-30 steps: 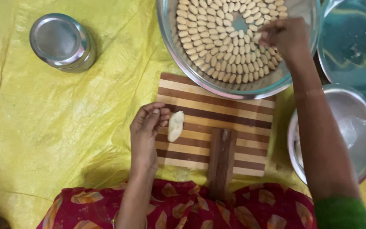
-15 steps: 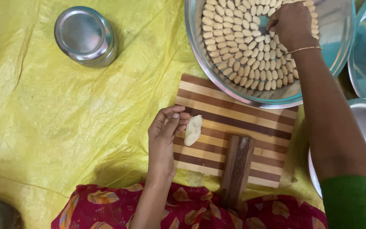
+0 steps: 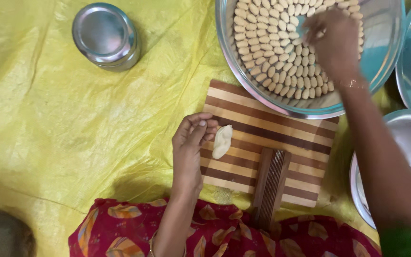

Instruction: The person sits on the floor and repeatedly rolls small pieces of dough into balls, presses them on a grooved wooden board to create ridges, and places the shaped snacks into a large metal bowl. The process is repeated continuously with dough pieces taken from a smaller bowl.

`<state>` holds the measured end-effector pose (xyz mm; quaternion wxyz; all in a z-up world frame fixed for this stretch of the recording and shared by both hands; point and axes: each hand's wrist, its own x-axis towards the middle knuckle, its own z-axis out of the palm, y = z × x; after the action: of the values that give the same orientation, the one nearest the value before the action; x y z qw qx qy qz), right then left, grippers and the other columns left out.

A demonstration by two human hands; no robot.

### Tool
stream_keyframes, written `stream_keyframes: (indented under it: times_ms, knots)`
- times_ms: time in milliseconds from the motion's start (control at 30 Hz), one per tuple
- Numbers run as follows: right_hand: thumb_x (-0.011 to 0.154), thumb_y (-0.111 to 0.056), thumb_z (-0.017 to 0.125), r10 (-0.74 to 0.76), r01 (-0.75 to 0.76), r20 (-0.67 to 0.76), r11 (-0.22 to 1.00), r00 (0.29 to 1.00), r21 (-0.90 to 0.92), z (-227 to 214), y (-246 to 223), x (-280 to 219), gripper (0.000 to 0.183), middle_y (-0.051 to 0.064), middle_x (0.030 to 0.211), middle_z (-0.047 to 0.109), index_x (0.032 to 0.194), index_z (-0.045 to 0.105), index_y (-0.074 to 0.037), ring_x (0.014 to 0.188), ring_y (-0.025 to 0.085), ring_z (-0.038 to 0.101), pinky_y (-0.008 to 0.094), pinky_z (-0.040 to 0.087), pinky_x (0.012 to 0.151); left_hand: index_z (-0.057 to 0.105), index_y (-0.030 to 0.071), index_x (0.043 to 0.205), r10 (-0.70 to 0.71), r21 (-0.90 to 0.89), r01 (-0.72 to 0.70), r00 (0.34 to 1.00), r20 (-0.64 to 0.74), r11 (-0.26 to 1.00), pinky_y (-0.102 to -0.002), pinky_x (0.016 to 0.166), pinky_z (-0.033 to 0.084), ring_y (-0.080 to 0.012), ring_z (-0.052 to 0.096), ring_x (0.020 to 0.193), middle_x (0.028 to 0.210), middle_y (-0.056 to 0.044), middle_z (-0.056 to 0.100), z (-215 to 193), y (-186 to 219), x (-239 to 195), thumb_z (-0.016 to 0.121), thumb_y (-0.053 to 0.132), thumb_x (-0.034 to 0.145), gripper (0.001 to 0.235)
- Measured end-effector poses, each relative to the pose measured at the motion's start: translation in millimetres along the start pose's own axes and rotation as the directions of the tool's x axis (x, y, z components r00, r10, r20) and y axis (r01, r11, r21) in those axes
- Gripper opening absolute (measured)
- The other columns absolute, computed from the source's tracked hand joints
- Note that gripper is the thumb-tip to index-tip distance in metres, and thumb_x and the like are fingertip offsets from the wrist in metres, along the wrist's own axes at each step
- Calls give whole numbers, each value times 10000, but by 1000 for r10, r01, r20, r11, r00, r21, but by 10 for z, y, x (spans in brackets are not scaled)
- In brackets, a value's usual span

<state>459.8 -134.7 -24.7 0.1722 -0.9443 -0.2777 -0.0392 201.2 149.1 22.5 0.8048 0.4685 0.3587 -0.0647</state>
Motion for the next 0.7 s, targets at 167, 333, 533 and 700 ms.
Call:
stream_keyframes:
  times_ms: [167,333,533,700]
  knots:
    - [824,121,586,-188,71,258,911,948,406,70,-1540,-990,394,115,1233,694,1168,697,-35,1138,318,675,408,561,942,670,29,1128,68,-68,-65,997,47,996,-303,914,526,-145,666,959,991,-73,710,8,-84,23,533,132,1014,206]
    - [759,53,669,-243,216,98,950,965,226,315,-2120,-1351,381,192,1217,661,1135,643,-1,1117,365,644,438,553,960,651,34,1171,101,-65,-93,988,118,994,-313,928,550,-150,676,984,1042,-80,699,-28,-160,87,553,128,1002,217]
    - [935,36,694,185,-239,192,918,964,317,-36,-2270,-1940,108,83,911,745,981,709,-61,774,204,756,283,644,692,656,74,1166,-281,597,-123,795,537,793,-289,816,563,-157,680,938,1048,-58,702,100,-469,101,683,313,956,319]
    - [790,-13,779,480,-484,81,837,874,255,-436,-2369,-2399,191,93,846,770,972,721,-21,750,187,773,303,628,662,795,-21,966,-335,585,-279,603,724,761,-309,681,478,-202,625,825,873,-132,690,314,-819,57,837,184,815,258]
